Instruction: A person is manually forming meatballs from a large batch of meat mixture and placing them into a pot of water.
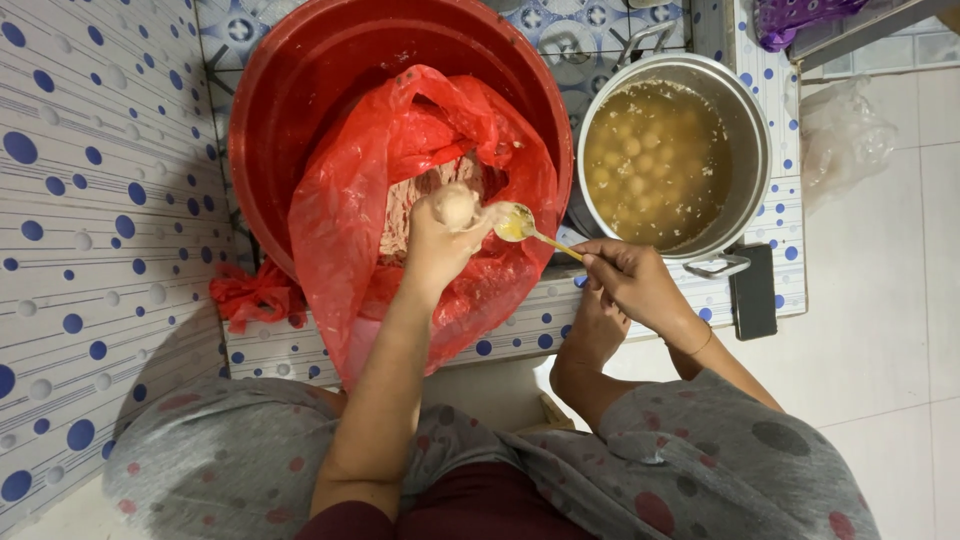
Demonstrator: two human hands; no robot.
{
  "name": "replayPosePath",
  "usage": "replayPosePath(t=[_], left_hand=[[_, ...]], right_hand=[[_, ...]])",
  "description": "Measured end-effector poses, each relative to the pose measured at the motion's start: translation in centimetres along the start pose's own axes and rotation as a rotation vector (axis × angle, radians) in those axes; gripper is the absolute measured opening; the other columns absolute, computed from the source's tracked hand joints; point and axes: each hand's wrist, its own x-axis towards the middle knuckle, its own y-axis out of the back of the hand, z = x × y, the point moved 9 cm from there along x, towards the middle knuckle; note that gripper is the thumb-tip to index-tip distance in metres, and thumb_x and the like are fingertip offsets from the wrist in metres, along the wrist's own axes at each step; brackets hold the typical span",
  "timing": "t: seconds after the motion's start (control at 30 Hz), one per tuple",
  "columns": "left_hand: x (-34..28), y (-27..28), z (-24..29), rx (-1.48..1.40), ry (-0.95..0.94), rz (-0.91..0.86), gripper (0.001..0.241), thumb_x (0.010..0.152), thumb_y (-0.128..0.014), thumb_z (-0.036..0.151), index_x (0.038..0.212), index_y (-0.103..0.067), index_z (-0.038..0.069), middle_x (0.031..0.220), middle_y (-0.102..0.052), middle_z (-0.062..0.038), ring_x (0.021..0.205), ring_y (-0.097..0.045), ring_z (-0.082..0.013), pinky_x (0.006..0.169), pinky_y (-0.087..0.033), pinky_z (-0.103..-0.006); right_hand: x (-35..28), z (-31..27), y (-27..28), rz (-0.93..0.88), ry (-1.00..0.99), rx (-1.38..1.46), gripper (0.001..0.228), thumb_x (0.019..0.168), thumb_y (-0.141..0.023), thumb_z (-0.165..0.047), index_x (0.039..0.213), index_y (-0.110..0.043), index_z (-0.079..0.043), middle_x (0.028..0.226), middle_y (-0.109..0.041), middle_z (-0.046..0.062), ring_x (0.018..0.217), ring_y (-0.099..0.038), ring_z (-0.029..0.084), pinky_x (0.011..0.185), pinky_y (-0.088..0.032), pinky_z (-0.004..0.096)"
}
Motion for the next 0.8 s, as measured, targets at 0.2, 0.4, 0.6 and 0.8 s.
replayPosePath(t=[0.2,0.4,0.6,0.8], left_hand=[[-0.1,-1.3,0.7,-0.023,-0.085,-0.202,0.016,0.082,-0.059,-0.011,0.092,-0.061,0.002,0.082,-0.057,-0.014,0.073,-0.062,-0.0246,0.072,-0.064,-0.0398],[-1.0,-2.1,4.9,-0.026,-0.141,-0.126,0.015,0.085,-0.074,-0.004,0.098,-0.068,-0.001,0.076,-0.07,-0.014,0.071,-0.069,-0.0159,0.066,-0.062,-0.033],[-0.5,-1.0,2.5,0.067,-0.155,-0.069,0.024,0.075,-0.078,-0.01,0.094,-0.071,0.002,0.075,-0.071,-0.013,0.074,-0.066,-0.013,0.074,-0.061,-0.0321],[0.1,-0.1,0.8,0.072,-0.052,0.006,0.019,0.077,-0.083,0.002,0.076,-0.064,0.003,0.055,-0.057,-0.004,0.053,-0.056,-0.0065,0.045,-0.05,-0.0276]], right_hand=[[0.1,-0.1,0.0,0.0,0.018,0.008,0.026,0.098,-0.054,-0.004,0.116,-0.071,0.005,0.06,-0.062,0.014,0.039,-0.063,0.019,0.034,-0.048,0.026],[0.0,-0.3,0.0,-0.006,0.015,0.007,0.026,0.099,-0.054,-0.003,0.116,-0.071,0.006,0.061,-0.062,0.014,0.039,-0.063,0.019,0.036,-0.049,0.026],[0.1,-0.3,-0.1,-0.009,0.013,0.003,0.026,0.099,-0.054,-0.003,0.117,-0.07,0.007,0.062,-0.062,0.014,0.04,-0.063,0.019,0.038,-0.05,0.027],[-0.1,-1.1,0.3,0.003,0.04,0.047,0.025,0.099,-0.054,-0.003,0.117,-0.07,0.006,0.061,-0.061,0.014,0.039,-0.062,0.019,0.038,-0.05,0.027]])
